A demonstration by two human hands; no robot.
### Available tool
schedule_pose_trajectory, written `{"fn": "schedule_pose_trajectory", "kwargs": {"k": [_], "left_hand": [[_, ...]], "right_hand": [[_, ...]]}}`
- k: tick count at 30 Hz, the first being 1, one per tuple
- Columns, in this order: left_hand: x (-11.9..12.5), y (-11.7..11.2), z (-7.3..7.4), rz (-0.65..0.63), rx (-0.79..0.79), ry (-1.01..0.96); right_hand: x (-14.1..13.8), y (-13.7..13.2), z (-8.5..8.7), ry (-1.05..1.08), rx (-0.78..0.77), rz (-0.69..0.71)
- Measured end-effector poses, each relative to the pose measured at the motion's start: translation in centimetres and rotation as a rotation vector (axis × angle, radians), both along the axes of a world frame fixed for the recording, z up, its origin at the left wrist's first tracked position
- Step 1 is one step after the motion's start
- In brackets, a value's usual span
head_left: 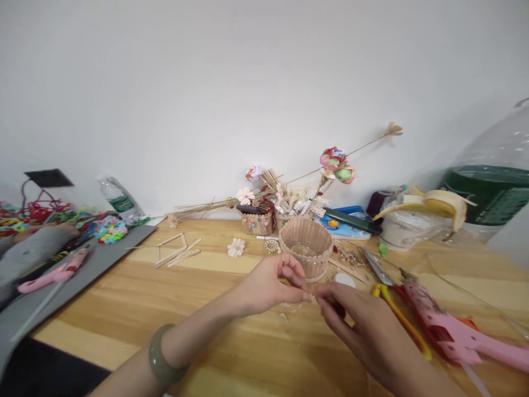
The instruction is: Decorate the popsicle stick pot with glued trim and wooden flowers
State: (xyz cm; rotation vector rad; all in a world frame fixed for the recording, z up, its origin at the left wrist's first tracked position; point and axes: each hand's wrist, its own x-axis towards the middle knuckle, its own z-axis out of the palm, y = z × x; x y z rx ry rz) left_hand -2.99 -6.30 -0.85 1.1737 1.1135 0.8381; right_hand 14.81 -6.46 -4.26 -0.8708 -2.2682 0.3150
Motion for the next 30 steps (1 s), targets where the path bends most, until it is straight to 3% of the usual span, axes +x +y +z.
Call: {"fn": "schedule_pose_trajectory", "kwargs": {"k": [8,12,19,26,30], "left_hand": [[-1.0,0.1,-0.9,-0.066,0.044,0.109],[-1.5,0.2,-1.7,-0.052,0.111,0.232],[-1.1,0.1,-2.1,-0.008,0.083,0.228],[-0.4,-0.1,-1.5,0.034,0.017,0.144],[0.2,-0.2,-2.3,-0.023,-0.023,0.179]], "right_hand": [[1.0,2.0,-1.2,-0.002,-0.136,-0.181],[0.6,1.6,-0.7,0.002,-0.345,-0.092],[-0.1,1.0,-0.5,0.026,-0.619,0.012],[-0.2,0.8,-0.6,0.043,-0.667,0.015],[0.3,0.7,-0.7,0.013,-0.654,0.006]]}}
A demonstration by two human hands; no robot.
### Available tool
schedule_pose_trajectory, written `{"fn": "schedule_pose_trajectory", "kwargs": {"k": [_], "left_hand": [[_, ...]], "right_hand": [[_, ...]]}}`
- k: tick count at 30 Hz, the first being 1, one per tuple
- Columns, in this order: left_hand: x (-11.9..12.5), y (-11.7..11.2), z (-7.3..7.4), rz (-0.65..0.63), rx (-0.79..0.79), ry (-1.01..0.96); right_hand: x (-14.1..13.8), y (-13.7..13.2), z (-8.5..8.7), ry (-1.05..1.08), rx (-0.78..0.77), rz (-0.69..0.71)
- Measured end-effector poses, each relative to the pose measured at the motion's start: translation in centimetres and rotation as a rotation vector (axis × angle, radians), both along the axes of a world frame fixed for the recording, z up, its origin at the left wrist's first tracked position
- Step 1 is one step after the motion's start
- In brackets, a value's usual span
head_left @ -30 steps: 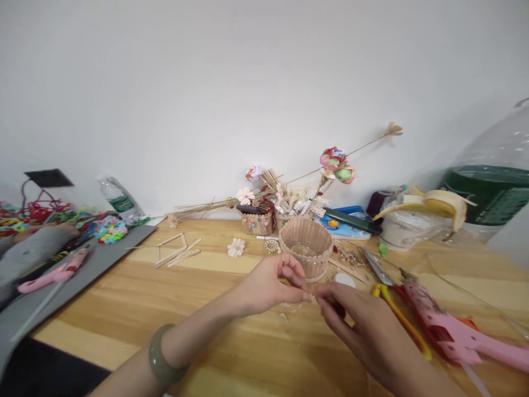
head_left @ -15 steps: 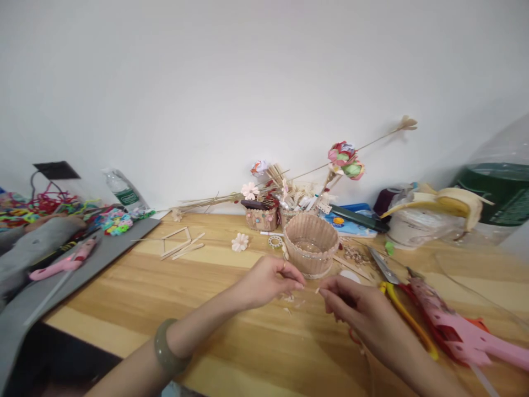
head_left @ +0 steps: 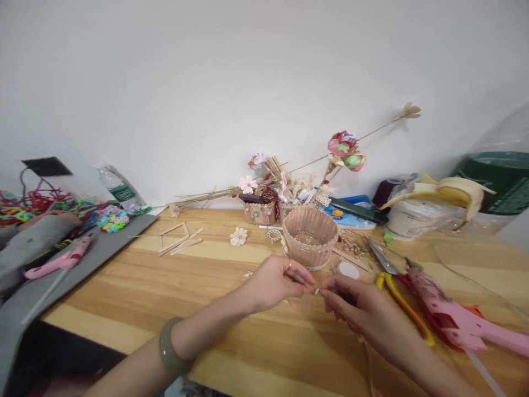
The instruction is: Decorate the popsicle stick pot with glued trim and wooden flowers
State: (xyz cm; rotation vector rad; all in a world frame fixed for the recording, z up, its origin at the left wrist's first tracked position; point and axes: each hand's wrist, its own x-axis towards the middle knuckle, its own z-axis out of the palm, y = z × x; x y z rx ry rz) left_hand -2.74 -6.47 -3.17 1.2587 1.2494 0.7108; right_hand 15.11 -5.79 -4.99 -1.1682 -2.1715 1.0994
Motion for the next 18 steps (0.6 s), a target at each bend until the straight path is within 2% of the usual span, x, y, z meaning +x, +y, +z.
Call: {"fn": "schedule_pose_trajectory", "kwargs": {"k": [3,6,12,15,18], "left_hand": [[0.6,-0.1,-0.9,-0.027,-0.009,0.038],[1.3,-0.1,-1.4,-0.073,0.071,0.110],[2.3,0.2,-0.7,-0.233,0.455,0.401],[2.5,0.4,-0.4,-0.312,0.651,0.615],[2.6,0.7,-0.4,-0.391,0.785,0.722]], "right_hand": [[0.9,-0.2,-0.2,-0.054,0.037,-0.013],[1.7,-0.3,-0.3,-0.108,0.095,-0.036],[2.0,-0.3,-0.1,-0.186,0.237,-0.074],[1.9,-0.3,-0.7,-0.230,0.324,-0.103],[2.2,-0.1,-1.4,-0.269,0.424,-0.168]]}}
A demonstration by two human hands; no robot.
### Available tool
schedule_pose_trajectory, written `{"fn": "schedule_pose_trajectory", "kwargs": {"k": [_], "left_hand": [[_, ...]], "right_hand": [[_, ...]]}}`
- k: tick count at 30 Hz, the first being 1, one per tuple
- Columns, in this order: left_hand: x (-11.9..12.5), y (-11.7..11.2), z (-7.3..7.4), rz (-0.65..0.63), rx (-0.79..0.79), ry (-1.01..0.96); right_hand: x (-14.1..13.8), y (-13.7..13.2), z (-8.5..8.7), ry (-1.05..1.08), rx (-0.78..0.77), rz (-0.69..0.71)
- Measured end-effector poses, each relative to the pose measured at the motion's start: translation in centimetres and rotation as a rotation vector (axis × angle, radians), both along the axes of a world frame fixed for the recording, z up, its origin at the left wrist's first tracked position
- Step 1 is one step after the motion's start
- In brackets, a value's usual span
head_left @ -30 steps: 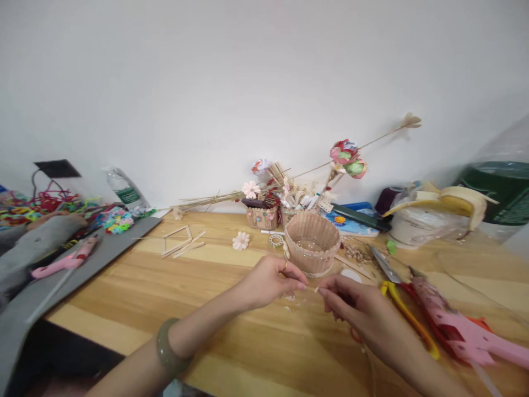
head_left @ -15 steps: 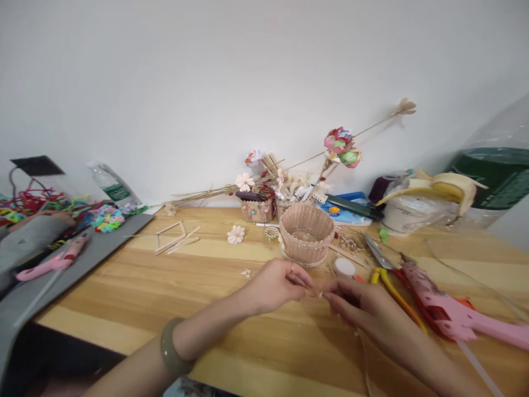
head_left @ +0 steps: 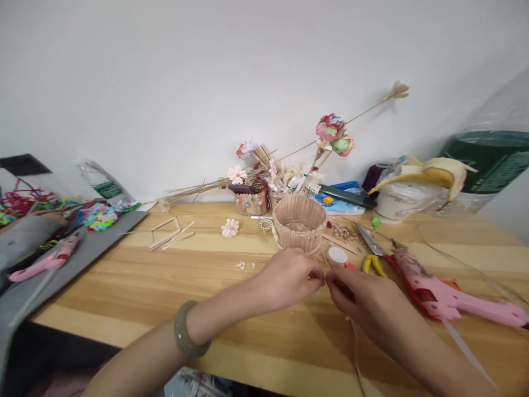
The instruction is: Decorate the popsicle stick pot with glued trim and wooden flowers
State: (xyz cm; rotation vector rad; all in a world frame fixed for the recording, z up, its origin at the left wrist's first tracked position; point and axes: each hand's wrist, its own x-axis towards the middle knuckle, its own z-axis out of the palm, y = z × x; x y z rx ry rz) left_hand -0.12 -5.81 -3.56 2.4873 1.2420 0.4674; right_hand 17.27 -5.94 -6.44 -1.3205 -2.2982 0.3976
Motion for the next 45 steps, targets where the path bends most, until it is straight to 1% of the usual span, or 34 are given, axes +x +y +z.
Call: {"fn": "schedule_pose_trajectory", "kwargs": {"k": [2,4,7,9,12,14,17,20,22,25,29,30,32,33,34,36,38,39,42,45], "left_hand": [[-0.1,0.2,0.0,-0.034,0.002,0.011],[-0.5,0.5,0.3,-0.056,-0.004,0.001],[-1.0,0.7,1.1,-0.089,0.072,-0.078],[-1.2,0.8,1.9,-0.061,0.133,-0.162],[-1.0,1.6,3.2,0.029,0.196,-0.196],[-0.6,2.6,3.6,0.067,0.135,-0.144],[-0.1,4.4,3.0,0.140,-0.066,-0.101],[-0.2,5.8,2.0,0.171,-0.136,-0.116],[-0.5,6.4,1.7,0.189,-0.165,-0.159],[-1.0,6.5,1.9,0.225,-0.219,-0.280],[-1.0,5.3,2.2,0.252,-0.297,-0.466],[-0.9,4.9,2.1,0.241,-0.318,-0.530],[-0.7,4.1,2.1,0.222,-0.436,-0.815],[-0.6,3.8,2.1,0.233,-0.454,-0.884],[-0.5,3.6,2.1,0.247,-0.466,-0.937],[-0.4,3.2,2.2,0.266,-0.482,-1.005],[-0.3,3.1,2.3,0.239,-0.521,-1.055],[-0.3,3.0,2.4,0.219,-0.545,-1.078],[-0.2,2.7,2.4,0.201,-0.592,-1.137],[-0.2,2.4,2.3,0.220,-0.613,-1.166]], "right_hand": [[0.5,0.3,-0.2,-0.003,0.063,-0.053],[1.2,0.7,-0.1,0.013,0.101,-0.091],[2.1,1.1,0.5,0.072,0.101,-0.066],[2.3,1.1,0.8,0.123,0.076,-0.018],[2.2,1.2,1.0,0.201,0.032,0.025],[2.1,1.4,1.0,0.256,0.005,0.022],[2.0,1.9,1.1,0.329,-0.046,-0.012],[2.0,2.4,1.2,0.414,-0.088,-0.031],[1.9,2.9,1.3,0.495,-0.079,-0.036],[1.6,3.4,1.7,0.627,-0.053,-0.051],[0.9,3.6,2.7,0.737,-0.036,-0.046],[0.7,3.5,3.0,0.746,-0.020,-0.041],[0.4,3.3,3.7,0.747,0.017,-0.034],[0.2,3.2,4.0,0.736,0.048,-0.026],[0.1,3.1,4.3,0.715,0.108,-0.013],[-0.2,3.1,4.6,0.649,0.294,0.017],[-0.5,3.3,4.8,0.572,0.477,0.040],[-0.6,3.4,4.8,0.547,0.533,0.047],[-1.0,3.6,4.7,0.529,0.551,0.055],[-1.3,3.6,4.6,0.507,0.552,0.016]]}}
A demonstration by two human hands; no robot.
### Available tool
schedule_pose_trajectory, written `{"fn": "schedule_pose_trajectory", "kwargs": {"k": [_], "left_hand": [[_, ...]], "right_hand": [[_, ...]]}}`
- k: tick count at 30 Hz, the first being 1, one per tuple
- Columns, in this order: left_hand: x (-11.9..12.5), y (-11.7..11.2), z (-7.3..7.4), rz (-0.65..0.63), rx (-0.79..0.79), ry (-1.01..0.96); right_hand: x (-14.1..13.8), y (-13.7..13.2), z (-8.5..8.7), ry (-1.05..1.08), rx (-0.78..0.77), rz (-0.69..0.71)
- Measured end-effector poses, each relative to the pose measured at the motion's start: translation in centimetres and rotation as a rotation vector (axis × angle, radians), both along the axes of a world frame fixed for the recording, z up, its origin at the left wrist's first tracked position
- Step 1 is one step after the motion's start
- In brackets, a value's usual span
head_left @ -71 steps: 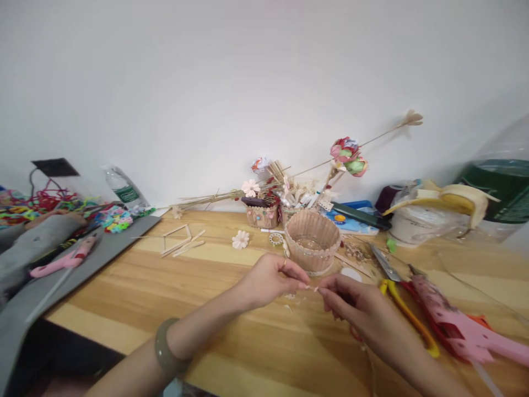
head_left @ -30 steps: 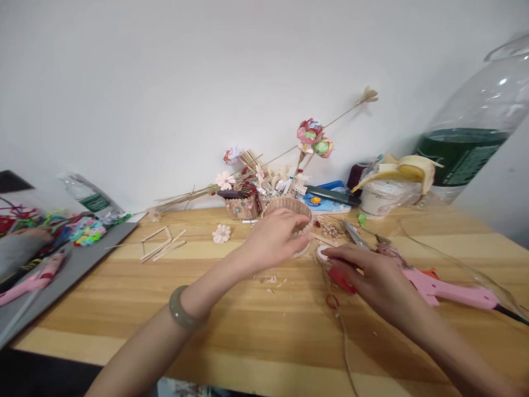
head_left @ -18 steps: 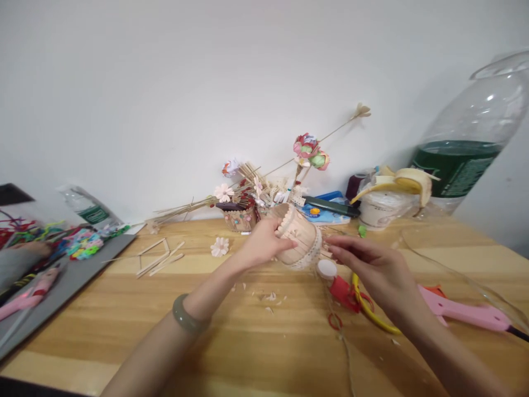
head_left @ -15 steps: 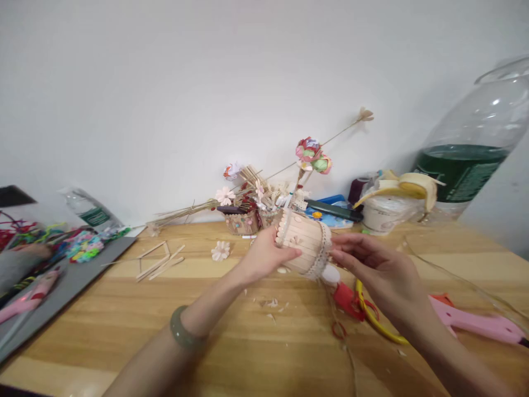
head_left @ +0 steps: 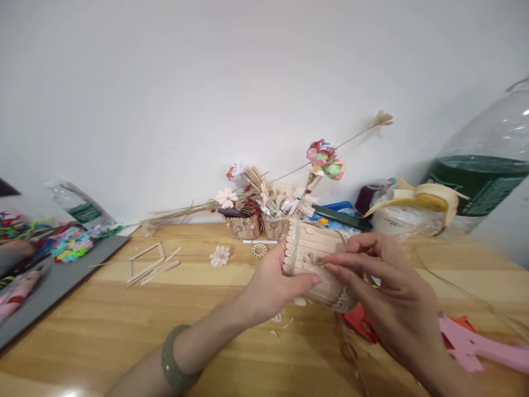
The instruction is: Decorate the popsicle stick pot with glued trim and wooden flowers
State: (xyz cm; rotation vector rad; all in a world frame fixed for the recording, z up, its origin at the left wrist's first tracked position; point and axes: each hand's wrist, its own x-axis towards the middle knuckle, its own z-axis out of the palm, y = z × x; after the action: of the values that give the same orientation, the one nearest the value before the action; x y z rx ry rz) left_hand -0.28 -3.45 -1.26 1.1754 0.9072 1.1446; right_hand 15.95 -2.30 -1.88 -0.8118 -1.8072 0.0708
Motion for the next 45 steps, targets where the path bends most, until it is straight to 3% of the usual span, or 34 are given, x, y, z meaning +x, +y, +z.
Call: {"fn": "schedule_pose_trajectory", "kwargs": {"k": [16,26,32,37,45], "left_hand": [[0.3,-0.8,0.2,-0.011,0.019,-0.074],[0.0,-1.0,0.3,-0.001,0.008,-0.118],[0.0,-1.3,0.3,-0.030,0.101,-0.164],[0.5,-1.3,-0.1,0.053,0.102,-0.176],[0.7,-1.4,-0.2,0.086,0.081,-0.156]], "right_hand": [[-0.4,-0.1,0.3,0.009,-0.100,-0.026],[0.0,-0.6,-0.1,-0.010,-0.033,0.029],[0.1,-1.2,-0.4,-0.126,0.151,-0.041],[0.2,-1.4,-0.2,-0.244,0.302,-0.110],[0.2,-1.4,0.0,-0.340,0.403,-0.186]]}}
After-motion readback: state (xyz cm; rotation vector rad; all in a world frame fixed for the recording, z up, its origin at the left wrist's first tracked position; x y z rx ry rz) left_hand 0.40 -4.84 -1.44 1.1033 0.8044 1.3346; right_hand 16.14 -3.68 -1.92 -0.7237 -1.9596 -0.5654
